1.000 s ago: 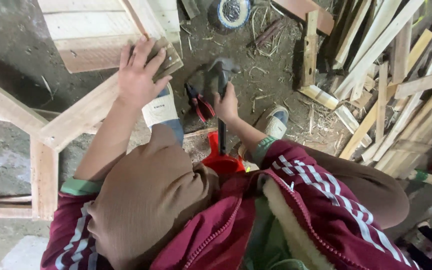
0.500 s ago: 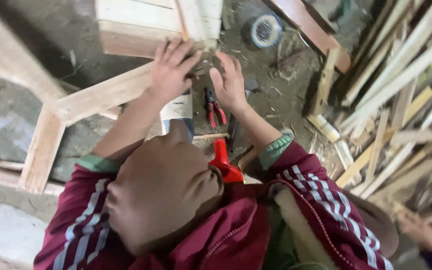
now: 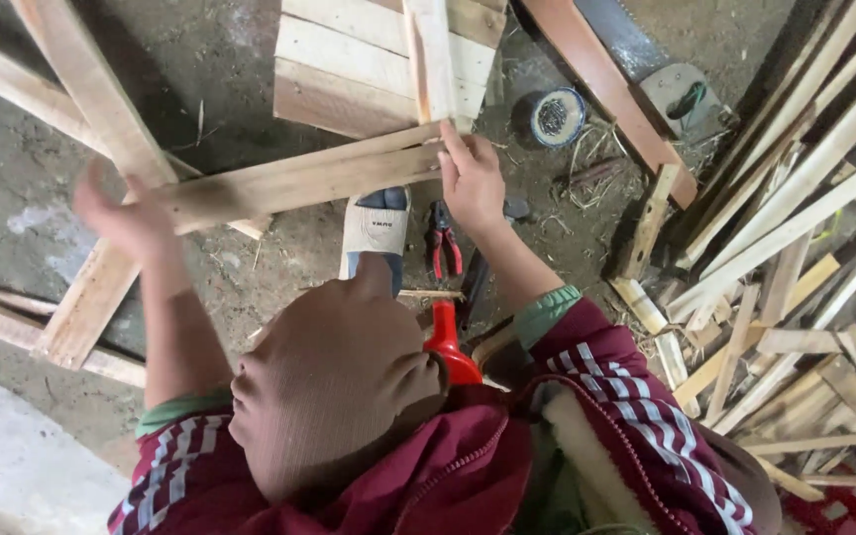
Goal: Assembling a wooden frame by hammering nails into wooden slats and adjusting components with pliers.
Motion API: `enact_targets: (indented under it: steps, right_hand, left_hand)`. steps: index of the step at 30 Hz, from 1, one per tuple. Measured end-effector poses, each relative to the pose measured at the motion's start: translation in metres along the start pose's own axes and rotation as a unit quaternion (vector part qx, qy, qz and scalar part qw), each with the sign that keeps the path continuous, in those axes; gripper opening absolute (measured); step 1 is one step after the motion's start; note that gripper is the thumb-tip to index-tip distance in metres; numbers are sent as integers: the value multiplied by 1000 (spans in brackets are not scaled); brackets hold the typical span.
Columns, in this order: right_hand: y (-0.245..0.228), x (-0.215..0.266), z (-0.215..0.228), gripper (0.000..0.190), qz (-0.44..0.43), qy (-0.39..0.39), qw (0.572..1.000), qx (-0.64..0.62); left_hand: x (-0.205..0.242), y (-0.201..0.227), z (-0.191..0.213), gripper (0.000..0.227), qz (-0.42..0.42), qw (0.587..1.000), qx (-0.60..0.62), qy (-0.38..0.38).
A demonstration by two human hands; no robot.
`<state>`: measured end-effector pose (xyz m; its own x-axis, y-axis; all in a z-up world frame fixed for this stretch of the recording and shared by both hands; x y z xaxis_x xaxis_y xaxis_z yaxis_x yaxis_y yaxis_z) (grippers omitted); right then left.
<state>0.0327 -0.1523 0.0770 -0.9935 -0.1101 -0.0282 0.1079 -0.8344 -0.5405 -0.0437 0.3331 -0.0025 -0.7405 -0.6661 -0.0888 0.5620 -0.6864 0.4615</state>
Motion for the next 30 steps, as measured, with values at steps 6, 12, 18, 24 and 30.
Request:
enact_targets:
  steps: [6, 12, 18, 24, 30]
  right_hand:
    - [-1, 1, 1, 43, 10, 13, 1000, -2]
    - [21, 5, -13, 42, -28, -23, 999, 9]
    - [23, 5, -16, 44, -58, -45, 997, -9]
    - [35, 7, -14, 42, -67, -20, 994, -80]
    - [26, 4, -4, 45, -52, 3, 993, -108]
  left_hand:
    - [39, -157, -44, 44, 264, 926, 201, -178]
    - [51, -72, -48, 72, 393, 819, 375, -186]
    - [53, -127, -94, 80, 436, 812, 332, -201]
    - [46, -133, -88, 70, 325, 906, 209, -170]
    - [31, 1, -2, 54, 210, 865, 404, -213]
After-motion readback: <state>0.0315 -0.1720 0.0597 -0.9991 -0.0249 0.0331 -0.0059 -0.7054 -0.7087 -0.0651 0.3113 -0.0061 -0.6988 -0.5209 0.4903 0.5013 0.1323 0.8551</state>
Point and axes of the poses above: each hand's wrist, its own x-axis away from the middle knuckle, its own z-axis out of the back of the hand, y = z × x, the point moved 7 cm from there along -x, towards the middle knuckle, and after that the axes turned 1 degree about y, right-handed, at the moved point
